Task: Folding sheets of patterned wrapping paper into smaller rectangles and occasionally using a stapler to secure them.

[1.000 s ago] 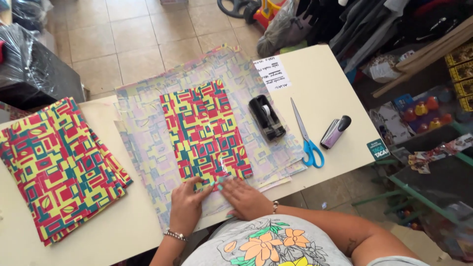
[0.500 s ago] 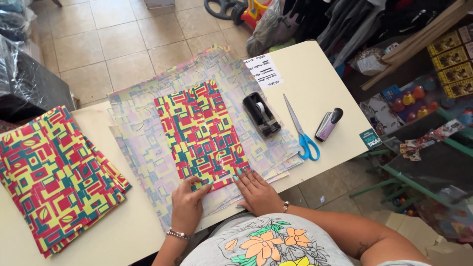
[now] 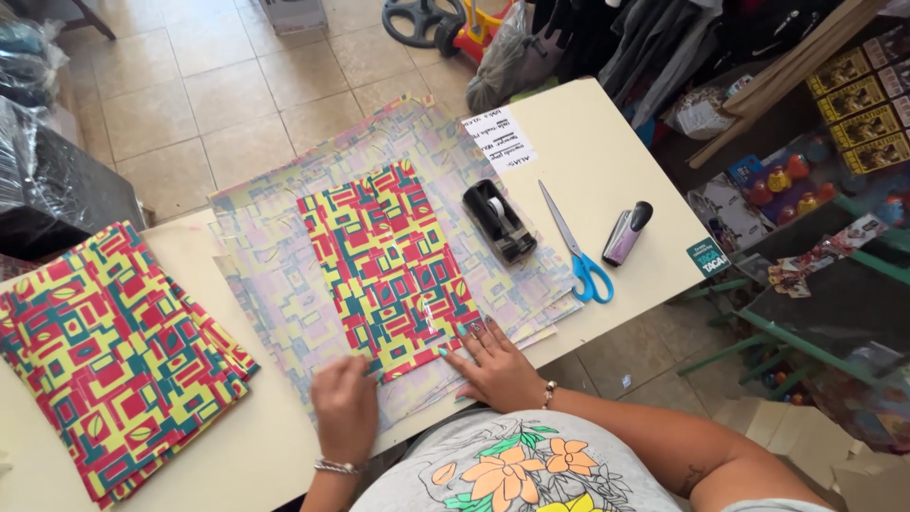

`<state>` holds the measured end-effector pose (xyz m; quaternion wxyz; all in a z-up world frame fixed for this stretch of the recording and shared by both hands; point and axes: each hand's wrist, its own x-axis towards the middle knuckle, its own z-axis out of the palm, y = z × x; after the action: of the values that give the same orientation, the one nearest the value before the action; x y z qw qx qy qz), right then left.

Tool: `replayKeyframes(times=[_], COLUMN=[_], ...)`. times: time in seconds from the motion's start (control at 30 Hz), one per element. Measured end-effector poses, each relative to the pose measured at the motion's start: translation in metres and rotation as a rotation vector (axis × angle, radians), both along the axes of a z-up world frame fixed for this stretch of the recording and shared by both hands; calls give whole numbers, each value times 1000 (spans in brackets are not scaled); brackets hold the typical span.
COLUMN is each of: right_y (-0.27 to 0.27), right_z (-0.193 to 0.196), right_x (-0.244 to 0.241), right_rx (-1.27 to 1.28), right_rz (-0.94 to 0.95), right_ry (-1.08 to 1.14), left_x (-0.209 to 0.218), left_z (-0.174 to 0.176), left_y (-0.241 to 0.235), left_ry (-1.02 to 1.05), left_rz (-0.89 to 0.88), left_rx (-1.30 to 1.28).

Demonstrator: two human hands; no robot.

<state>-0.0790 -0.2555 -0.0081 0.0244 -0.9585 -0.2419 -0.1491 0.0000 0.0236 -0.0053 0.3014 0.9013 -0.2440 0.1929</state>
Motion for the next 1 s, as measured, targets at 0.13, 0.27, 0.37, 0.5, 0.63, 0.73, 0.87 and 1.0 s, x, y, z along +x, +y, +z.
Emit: replayKeyframes(times=[0.13,0.27,0.37,0.5,0.63,0.73,0.87,1.0], right_y=[10,12,7,-8,-13,-10,-12,-12], right_z=[4,17,22,11,10,14,13,19], right_x=[-3,9,21,34,42,46,54,66], right_rx=[-93,180,324,432,490,613,530,444], right_rz=[-47,-36,43,129,132,47,-176,-317], right_ry=[-3,91,94,-3,21,50,232,439], left_x=[-8,-1,3,12,20,21,24,26], left_z=[-6,18,18,15,15,19,19,20], left_y=[-22,-32,-33,-32,-33,-36,-40,-41], left_ry=[-48,6,52,193,239,344,410,535], left_rz=[-410,-441,-415,-401,-394,-345,-249,-164], left_rx=[55,80,51,36,77,19,-77,-177])
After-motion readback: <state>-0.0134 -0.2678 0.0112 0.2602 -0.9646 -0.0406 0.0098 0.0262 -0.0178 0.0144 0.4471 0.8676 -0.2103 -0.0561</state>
